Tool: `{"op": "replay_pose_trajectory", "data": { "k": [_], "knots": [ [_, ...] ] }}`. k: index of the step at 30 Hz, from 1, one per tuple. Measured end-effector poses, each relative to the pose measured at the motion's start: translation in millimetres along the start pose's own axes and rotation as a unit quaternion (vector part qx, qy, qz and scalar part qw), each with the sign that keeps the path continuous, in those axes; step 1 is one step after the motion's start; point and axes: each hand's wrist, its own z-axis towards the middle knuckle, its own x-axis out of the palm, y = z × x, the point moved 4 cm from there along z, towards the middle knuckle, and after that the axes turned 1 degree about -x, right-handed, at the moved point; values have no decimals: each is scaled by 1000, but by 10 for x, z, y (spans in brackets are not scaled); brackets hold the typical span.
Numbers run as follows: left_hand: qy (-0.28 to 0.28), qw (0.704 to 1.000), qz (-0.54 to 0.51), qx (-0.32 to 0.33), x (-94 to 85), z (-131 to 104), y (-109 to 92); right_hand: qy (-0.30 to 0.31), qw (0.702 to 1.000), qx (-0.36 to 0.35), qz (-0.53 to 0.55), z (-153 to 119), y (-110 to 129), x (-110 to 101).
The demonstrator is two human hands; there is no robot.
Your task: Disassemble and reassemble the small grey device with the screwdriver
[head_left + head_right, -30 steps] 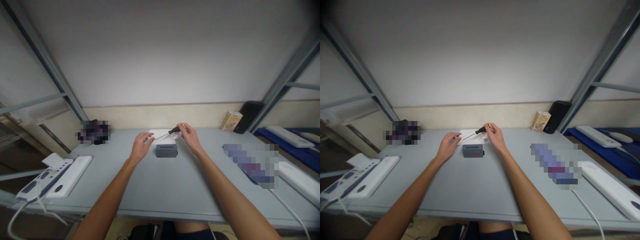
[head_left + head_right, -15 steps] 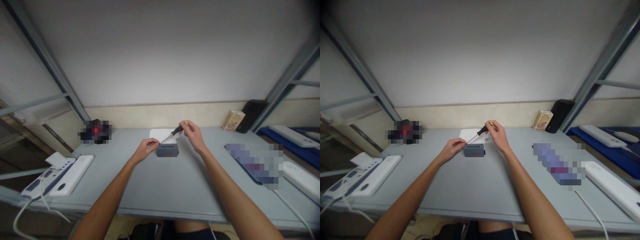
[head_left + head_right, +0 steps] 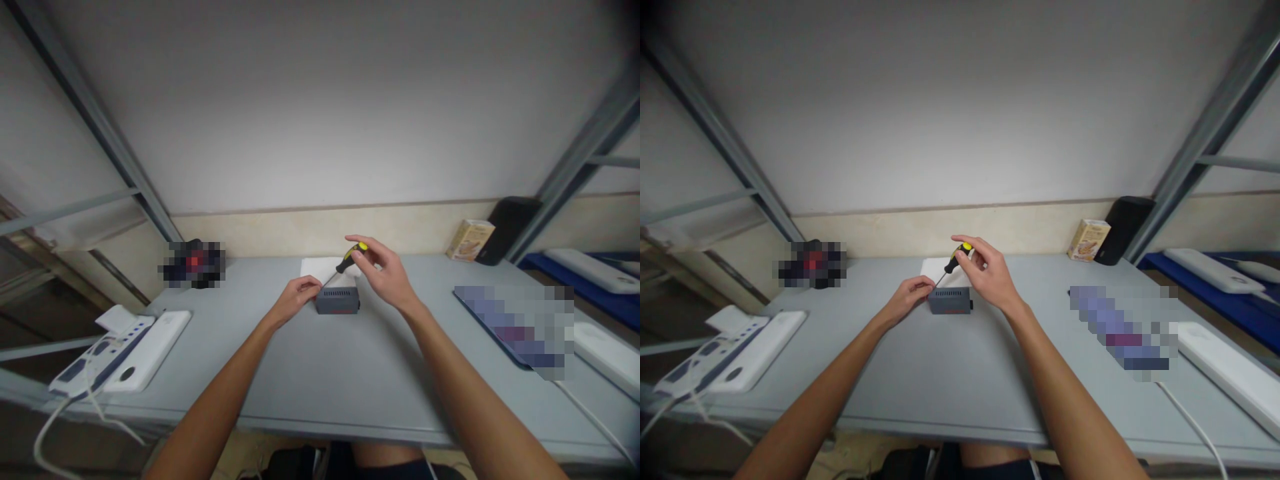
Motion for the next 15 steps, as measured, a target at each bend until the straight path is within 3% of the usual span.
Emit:
{"op": "replay_pose_trajectory", "data": {
  "k": [8,15],
  "knots": [
    [-3,1000,-12,3,17,-5,-10,12,999,-41,-10,10,165,166],
    [12,999,-35,-2,14,-6,1,91,995,-3,38,180,208,301]
  ]
}}
